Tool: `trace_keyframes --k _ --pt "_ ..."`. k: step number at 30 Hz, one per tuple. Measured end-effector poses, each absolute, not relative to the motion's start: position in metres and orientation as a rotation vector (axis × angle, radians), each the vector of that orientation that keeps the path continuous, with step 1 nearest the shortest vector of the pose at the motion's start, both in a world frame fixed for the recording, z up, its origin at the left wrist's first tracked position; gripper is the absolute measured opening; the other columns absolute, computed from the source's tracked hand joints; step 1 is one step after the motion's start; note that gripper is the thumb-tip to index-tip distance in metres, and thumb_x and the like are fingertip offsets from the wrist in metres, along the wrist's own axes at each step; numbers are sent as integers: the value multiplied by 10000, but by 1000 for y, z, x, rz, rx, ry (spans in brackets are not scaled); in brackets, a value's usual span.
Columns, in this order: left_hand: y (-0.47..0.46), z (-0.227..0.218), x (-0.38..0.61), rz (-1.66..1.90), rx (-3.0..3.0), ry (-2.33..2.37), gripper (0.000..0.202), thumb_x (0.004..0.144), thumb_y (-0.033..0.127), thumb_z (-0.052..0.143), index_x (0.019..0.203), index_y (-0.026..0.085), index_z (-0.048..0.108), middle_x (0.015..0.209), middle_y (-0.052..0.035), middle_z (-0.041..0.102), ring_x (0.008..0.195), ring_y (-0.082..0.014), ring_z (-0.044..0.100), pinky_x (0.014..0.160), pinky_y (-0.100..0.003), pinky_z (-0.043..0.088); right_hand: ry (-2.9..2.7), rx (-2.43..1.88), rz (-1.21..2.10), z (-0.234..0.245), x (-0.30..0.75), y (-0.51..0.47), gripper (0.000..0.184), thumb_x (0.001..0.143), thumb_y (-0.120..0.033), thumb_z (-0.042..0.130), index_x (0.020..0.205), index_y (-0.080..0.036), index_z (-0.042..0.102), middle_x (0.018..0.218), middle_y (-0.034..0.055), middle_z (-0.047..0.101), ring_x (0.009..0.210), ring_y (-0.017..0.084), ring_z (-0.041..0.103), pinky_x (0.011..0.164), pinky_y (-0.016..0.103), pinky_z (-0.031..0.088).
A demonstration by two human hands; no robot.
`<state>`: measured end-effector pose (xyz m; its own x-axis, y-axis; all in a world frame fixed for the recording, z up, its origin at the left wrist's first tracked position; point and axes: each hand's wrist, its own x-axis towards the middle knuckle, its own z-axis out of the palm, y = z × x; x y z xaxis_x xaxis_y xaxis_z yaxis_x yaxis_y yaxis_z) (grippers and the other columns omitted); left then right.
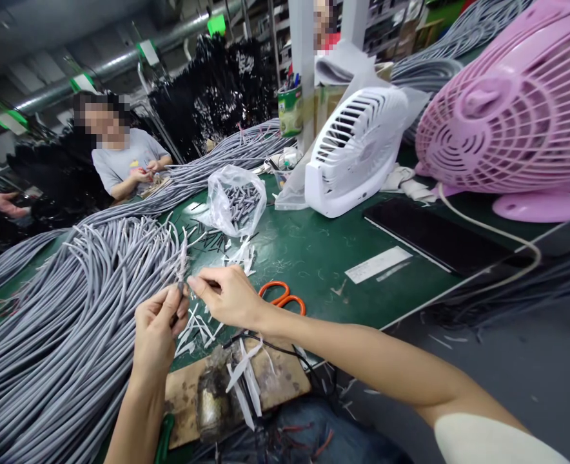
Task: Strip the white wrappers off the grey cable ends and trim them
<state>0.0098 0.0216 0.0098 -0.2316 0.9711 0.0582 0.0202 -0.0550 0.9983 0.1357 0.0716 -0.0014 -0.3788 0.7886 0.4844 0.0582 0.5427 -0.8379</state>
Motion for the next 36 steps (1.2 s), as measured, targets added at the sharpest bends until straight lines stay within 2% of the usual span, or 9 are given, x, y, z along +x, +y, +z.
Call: trace_keyframes --k 5,10,13,17,21,25,28,33,36 --pt "22 8 13 1387 1213 1442 334 673 439 659 609 123 570 453 63 375 380 -30 292 339 -138 227 -1733 -670 1159 -2 136 75 428 855 -430 408 534 -154 472 477 -35 384 462 72 344 446 193 284" --pt "28 7 14 1484 1162 1556 296 607 404 693 627 123 604 454 51 435 394 -49 365 360 -154 288 -1870 -443 649 -2 138 59 339 863 -249 405 557 -164 524 498 -15 459 455 79 362 462 219 286" --pt "34 6 12 1561 1067 1607 315 577 416 703 605 124 590 435 63 419 360 -38 339 340 -153 262 -1895 -109 508 -3 139 49 308 844 -281 467 558 -189 528 467 -24 454 436 83 376 462 229 301" --pt "35 6 10 1623 1066 1557 294 581 390 710 644 129 589 436 61 457 360 -42 373 348 -150 284 -1560 -513 775 -7 136 57 281 708 -362 666 588 -195 475 494 -62 395 436 66 341 439 207 303" --pt "31 5 11 1635 1126 1504 253 599 343 716 685 127 617 438 60 476 377 -46 403 358 -144 307 -1366 -804 1246 -9 130 77 389 559 -382 762 805 -163 556 624 -31 532 531 87 465 492 208 397" --pt "31 6 16 1627 1048 1432 258 575 317 737 715 121 646 462 62 487 372 -23 370 342 -124 272 -1292 -665 1424 -7 125 80 300 636 -417 678 701 -135 598 690 20 607 653 120 559 639 249 465" --pt "33 7 19 1637 923 1390 276 555 314 739 743 121 674 446 74 463 343 -7 315 312 -113 214 -1279 -626 1379 -6 125 73 204 695 -340 622 707 -138 600 678 10 605 622 108 555 605 231 465" --pt "34 8 18 1726 759 1398 257 489 296 754 672 125 697 559 13 601 409 -55 477 351 -157 382 -1466 -579 1295 -7 126 65 101 746 -241 567 723 -146 591 678 5 603 557 86 528 515 193 438" --pt "33 10 16 1787 706 1418 254 474 287 749 659 122 693 551 2 620 413 -76 516 334 -159 379 -1443 -604 1300 -9 124 66 114 748 -263 561 735 -150 573 694 4 589 617 98 545 546 196 448"
